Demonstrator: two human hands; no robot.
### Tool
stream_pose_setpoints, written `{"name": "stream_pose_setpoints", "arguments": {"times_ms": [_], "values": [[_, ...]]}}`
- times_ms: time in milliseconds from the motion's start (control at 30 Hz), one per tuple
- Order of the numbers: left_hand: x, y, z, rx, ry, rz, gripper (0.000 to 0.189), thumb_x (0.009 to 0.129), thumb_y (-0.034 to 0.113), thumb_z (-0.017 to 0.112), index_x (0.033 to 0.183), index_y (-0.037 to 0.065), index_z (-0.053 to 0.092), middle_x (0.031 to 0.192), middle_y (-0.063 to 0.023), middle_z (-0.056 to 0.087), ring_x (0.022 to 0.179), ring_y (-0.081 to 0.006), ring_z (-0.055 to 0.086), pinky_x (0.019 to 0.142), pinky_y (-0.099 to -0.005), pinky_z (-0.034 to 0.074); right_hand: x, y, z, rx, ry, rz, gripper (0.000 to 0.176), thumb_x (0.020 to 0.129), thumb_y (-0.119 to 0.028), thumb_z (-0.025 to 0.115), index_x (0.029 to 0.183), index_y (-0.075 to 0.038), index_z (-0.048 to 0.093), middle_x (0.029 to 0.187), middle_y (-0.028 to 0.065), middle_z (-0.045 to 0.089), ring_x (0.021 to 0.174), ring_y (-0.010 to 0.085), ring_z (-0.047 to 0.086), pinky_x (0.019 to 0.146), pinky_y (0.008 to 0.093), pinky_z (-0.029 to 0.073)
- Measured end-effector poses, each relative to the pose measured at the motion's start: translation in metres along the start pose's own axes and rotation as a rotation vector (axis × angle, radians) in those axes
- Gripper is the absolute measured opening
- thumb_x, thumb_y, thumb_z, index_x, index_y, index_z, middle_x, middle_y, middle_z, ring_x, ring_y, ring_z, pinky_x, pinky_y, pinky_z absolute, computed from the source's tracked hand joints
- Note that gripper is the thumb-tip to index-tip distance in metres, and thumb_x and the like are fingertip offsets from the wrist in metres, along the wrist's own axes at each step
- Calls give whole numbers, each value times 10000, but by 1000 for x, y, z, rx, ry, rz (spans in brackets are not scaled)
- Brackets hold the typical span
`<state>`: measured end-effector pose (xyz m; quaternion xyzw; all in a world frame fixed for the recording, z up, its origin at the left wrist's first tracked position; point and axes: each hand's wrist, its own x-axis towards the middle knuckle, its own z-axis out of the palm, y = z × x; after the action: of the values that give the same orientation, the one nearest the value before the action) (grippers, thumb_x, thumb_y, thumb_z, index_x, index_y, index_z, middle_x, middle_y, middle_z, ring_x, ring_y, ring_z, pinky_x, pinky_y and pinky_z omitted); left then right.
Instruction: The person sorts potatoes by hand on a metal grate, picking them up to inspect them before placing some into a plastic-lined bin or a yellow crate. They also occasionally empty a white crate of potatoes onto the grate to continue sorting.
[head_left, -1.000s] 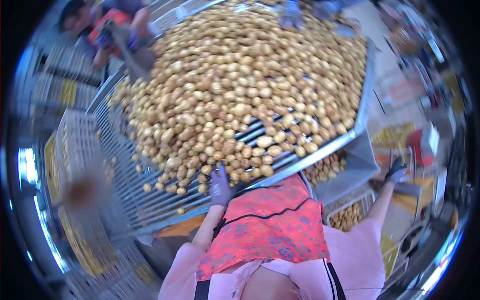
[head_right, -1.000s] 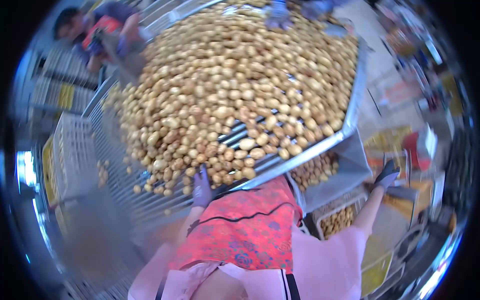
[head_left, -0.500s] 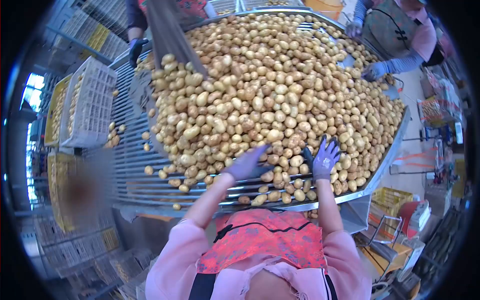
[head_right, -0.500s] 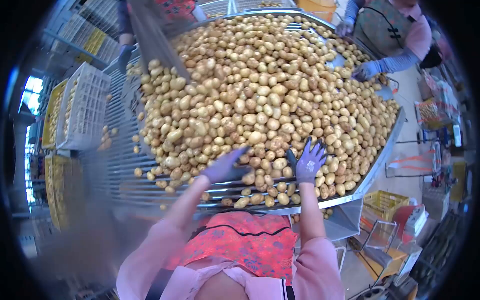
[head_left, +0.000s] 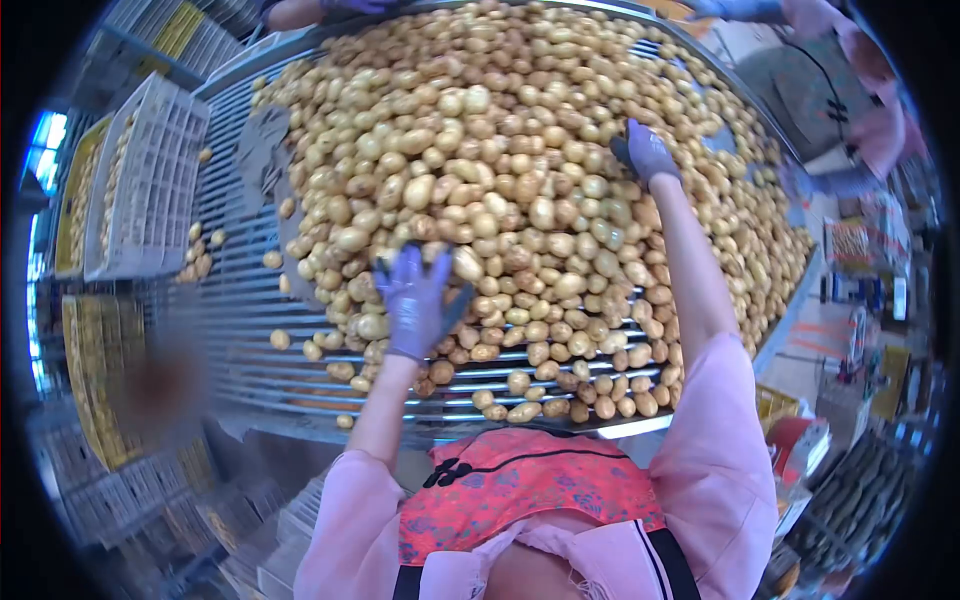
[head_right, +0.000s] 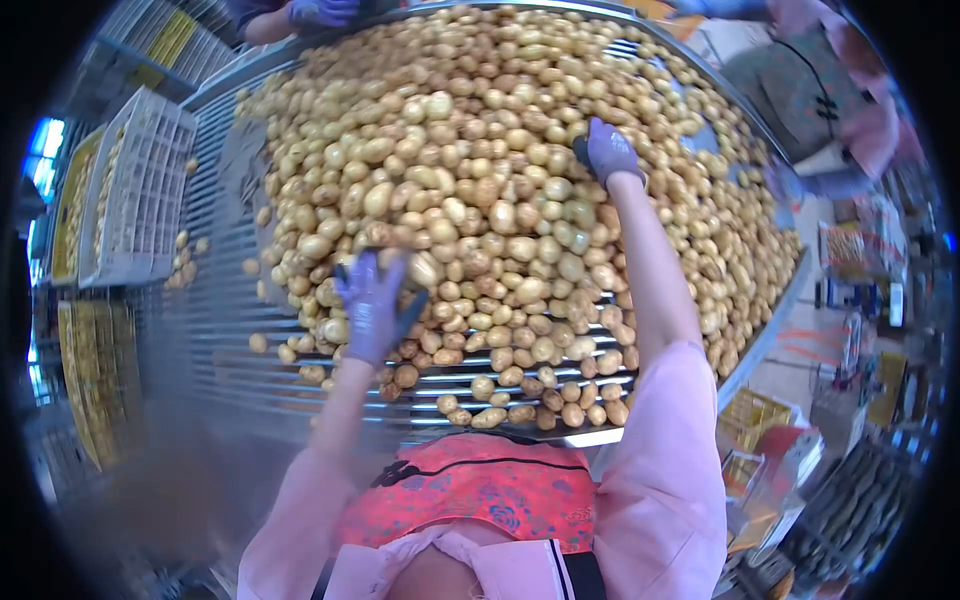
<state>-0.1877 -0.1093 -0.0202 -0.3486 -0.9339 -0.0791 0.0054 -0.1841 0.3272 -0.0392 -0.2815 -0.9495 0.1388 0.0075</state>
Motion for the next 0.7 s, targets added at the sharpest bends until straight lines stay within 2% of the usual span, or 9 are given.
{"name": "stream_pose_setpoints", "arguments": {"times_ms": [67, 133, 267, 400, 467, 500, 567, 600, 700], "values": [[-23, 16, 2, -69, -29, 80, 574, 764, 470, 662, 1259, 202, 545, 1350, -224, 389, 1267, -440, 332, 1041, -633, 205, 49, 14, 68, -23, 214, -8, 527, 811, -453, 593, 1131, -35, 586, 1029, 226, 646, 955, 357, 628, 843, 433, 485], [-47, 22, 10, -102, -45, 136, 517, 774, 413, 662, 1227, 182, 569, 1413, -177, 369, 1336, -404, 282, 1059, -627, 192, 73, -1, 67, 146, -53, 215, 566, 773, -450, 595, 1174, -51, 573, 1096, 219, 631, 1011, 355, 609, 888, 416, 474], [-80, 44, 25, -273, -192, 274, 496, 778, 435, 652, 1182, 154, 588, 1428, -134, 384, 1363, -382, 260, 1080, -644, 121, 39, -6, 60, 115, -97, -83, 488, 736, -371, 601, 1122, -73, 584, 1102, 201, 612, 1040, 347, 582, 892, 427, 457], [-54, 36, -11, -288, -418, 258, 519, 788, 435, 654, 1204, 135, 573, 1397, -138, 429, 1299, -328, 394, 1043, -657, 207, -16, 7, 53, 170, 97, -316, 415, 781, -274, 582, 1130, -52, 558, 1080, 211, 591, 1007, 389, 567, 875, 451, 452], [-25, 12, -33, -536, -166, 241, 463, 805, 311, 706, 1186, 92, 562, 1184, -155, 585, 1069, -340, 583, 930, -445, 463, -60, -9, 33, 59, 63, -269, 366, 834, -228, 558, 1141, -29, 551, 1086, 205, 593, 1021, 373, 565, 889, 425, 447], [-9, -4, -30, -550, 119, 324, 404, 815, 251, 704, 1156, 81, 571, 1088, -152, 621, 997, -340, 610, 869, -388, 499, -77, -5, 38, 61, 68, -274, 366, 834, -228, 558, 1141, -29, 551, 1086, 205, 593, 1021, 373, 565, 889, 425, 447], [34, -32, -61, -643, 211, 176, 334, 792, 197, 711, 1069, 51, 593, 984, -157, 624, 910, -344, 603, 806, -413, 494, -107, 6, 53, 365, 177, -350, 295, 877, -180, 534, 1120, -14, 553, 1055, 201, 587, 992, 378, 560, 873, 416, 447], [53, -58, -53, -437, 314, 142, 339, 806, 221, 696, 1077, 51, 585, 1010, -164, 617, 902, -346, 601, 813, -406, 488, -127, -3, 55, 366, 345, -416, 245, 896, -128, 515, 1109, -13, 553, 1045, 194, 579, 970, 371, 558, 862, 412, 445], [79, -108, -36, 279, 373, -163, 572, 839, 479, 578, 1239, 72, 523, 1215, -217, 522, 1051, -388, 542, 890, -456, 444, -174, -24, 41, 335, 304, -398, 228, 868, -107, 541, 1075, -14, 563, 1013, 204, 584, 932, 368, 568, 837, 430, 455]]}}
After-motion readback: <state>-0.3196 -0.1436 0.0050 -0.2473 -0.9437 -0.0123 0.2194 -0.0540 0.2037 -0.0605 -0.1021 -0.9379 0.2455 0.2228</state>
